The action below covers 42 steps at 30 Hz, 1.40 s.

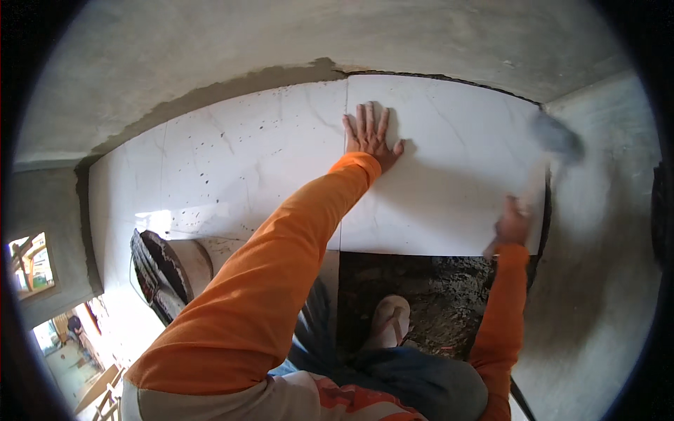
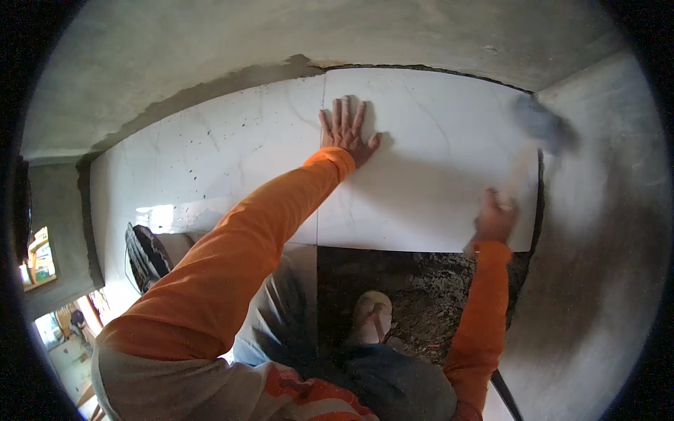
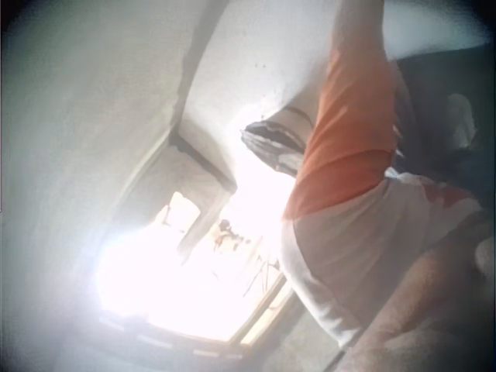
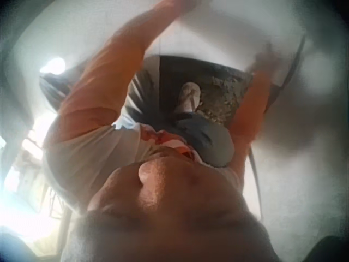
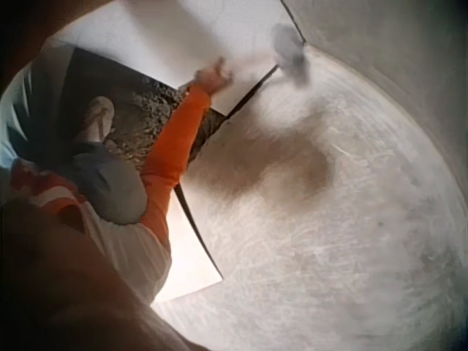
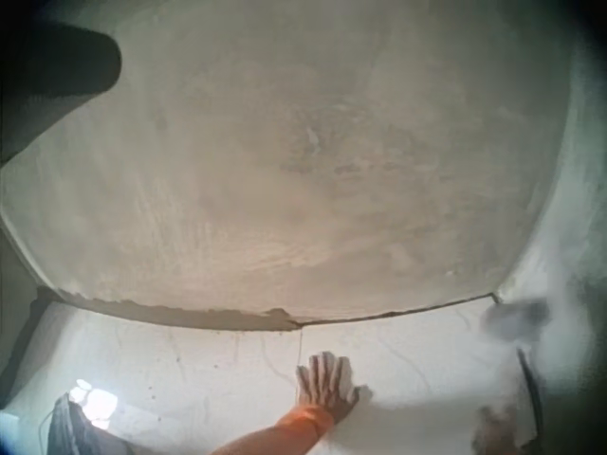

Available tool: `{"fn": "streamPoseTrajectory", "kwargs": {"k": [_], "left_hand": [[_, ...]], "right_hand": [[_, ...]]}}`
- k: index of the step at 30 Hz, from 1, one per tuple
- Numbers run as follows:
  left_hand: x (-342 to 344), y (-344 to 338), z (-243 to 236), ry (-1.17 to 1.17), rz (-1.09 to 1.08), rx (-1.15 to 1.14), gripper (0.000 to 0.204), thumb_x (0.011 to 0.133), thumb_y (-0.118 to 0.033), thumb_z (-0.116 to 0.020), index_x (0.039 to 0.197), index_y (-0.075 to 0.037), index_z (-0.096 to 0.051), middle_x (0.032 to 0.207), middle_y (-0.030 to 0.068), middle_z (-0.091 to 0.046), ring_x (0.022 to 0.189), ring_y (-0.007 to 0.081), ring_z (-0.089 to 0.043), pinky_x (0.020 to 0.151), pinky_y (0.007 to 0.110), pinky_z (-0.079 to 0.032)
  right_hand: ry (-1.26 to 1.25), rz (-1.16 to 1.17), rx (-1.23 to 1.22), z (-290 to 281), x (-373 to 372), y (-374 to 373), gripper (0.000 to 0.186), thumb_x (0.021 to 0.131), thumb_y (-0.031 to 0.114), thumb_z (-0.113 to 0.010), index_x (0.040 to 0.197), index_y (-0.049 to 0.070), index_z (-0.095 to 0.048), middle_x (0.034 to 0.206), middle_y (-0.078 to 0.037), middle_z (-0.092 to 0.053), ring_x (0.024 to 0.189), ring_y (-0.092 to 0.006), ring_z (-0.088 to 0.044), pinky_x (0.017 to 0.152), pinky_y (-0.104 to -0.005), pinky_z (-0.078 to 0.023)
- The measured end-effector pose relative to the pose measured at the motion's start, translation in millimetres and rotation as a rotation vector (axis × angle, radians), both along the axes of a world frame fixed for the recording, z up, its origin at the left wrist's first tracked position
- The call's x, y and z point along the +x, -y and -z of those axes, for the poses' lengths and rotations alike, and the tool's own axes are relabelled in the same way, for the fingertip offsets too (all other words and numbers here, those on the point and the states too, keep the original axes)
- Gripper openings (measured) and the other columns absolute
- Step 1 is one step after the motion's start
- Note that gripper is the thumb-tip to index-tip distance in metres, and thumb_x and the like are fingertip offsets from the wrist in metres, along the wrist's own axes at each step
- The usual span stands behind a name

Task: The person taps a floor tile into place with a rubber mallet, then lifts the tile to spread mortar on the subfloor with a trowel.

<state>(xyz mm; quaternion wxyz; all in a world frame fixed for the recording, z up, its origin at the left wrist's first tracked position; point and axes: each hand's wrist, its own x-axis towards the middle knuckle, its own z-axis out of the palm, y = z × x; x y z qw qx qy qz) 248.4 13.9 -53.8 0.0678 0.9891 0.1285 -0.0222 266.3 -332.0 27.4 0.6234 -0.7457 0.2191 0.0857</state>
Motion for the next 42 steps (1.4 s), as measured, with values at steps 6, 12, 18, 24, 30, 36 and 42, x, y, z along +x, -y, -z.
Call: {"fn": "streamPoseTrajectory", "kwargs": {"k": [6, 12, 18, 24, 30, 36, 42], "left_hand": [[-37, 12, 0, -0.006, 0.023, -0.034, 0.082, 0.088, -0.059, -0.04, 0.153, -0.015, -0.017, 0.159, 0.0152, -0.009, 0.147, 0.0358, -0.004, 0.114, 0.061, -0.003], [-58, 15, -2, -0.007, 0.05, -0.11, 0.081, 0.088, -0.058, -0.042, 0.152, -0.013, -0.021, 0.159, 0.0165, -0.009, 0.147, 0.0354, -0.003, 0.115, 0.06, -0.003], [-68, 19, -4, -0.051, 0.048, -0.063, 0.084, 0.087, -0.058, -0.044, 0.153, -0.014, -0.018, 0.158, 0.0164, -0.01, 0.147, 0.0355, -0.004, 0.115, 0.06, -0.002], [-71, 19, -4, -0.027, 0.042, -0.102, 0.083, 0.087, -0.057, -0.044, 0.153, -0.013, -0.018, 0.158, 0.0152, -0.01, 0.147, 0.0345, -0.004, 0.115, 0.06, -0.003], [-70, 17, -1, 0.008, 0.053, -0.118, 0.084, 0.086, -0.057, -0.045, 0.153, -0.014, -0.019, 0.159, 0.0154, -0.01, 0.147, 0.0344, -0.004, 0.115, 0.06, -0.002], [-66, 17, -1, 0.013, 0.059, -0.087, 0.084, 0.086, -0.058, -0.044, 0.152, -0.013, -0.019, 0.159, 0.015, -0.01, 0.147, 0.0343, -0.005, 0.115, 0.06, -0.003], [-68, 18, -5, -0.049, 0.049, -0.07, 0.085, 0.085, -0.058, -0.045, 0.153, -0.013, -0.017, 0.159, 0.0157, -0.009, 0.147, 0.0346, -0.003, 0.115, 0.06, -0.003]], "right_hand": [[-0.33, -0.022, -0.208, 47, -13, -18, 0.036, 0.09, 0.026, -0.065, 0.062, 0.009, -0.051, 0.051, 0.001, -0.042, 0.038, -0.0102, -0.038, 0.037, -0.0281, -0.032], [0.0, -0.013, -0.317, 22, -19, -21, 0.039, 0.088, 0.033, -0.065, 0.062, 0.01, -0.05, 0.047, 0.002, -0.036, 0.038, -0.0128, -0.037, 0.037, -0.0331, -0.033], [0.225, 0.365, 0.105, 23, -15, -29, 0.025, 0.087, 0.028, -0.062, 0.078, 0.005, -0.063, 0.046, 0.002, -0.039, 0.036, -0.0137, -0.042, 0.038, -0.0307, -0.038], [0.012, -0.448, 0.292, 77, 1, 13, 0.044, 0.087, 0.033, -0.062, 0.114, -0.002, -0.057, 0.06, -0.001, -0.052, 0.049, -0.0163, -0.052, 0.049, -0.0346, -0.044], [-0.376, -0.244, -0.542, 71, -9, 12, 0.031, 0.09, 0.032, -0.061, 0.093, 0.001, -0.062, 0.053, 0.0, -0.044, 0.039, -0.016, -0.041, 0.039, -0.0314, -0.032], [0.226, 0.055, 0.502, 69, 28, 51, 0.03, 0.085, 0.031, -0.066, 0.084, 0.002, -0.059, 0.054, 0.0, -0.047, 0.039, -0.0144, -0.045, 0.037, -0.031, -0.035], [0.046, -0.264, 0.297, 68, 30, 46, 0.028, 0.085, 0.03, -0.07, 0.09, 0.004, -0.062, 0.053, 0.001, -0.046, 0.039, -0.0161, -0.044, 0.038, -0.0317, -0.035]]}}
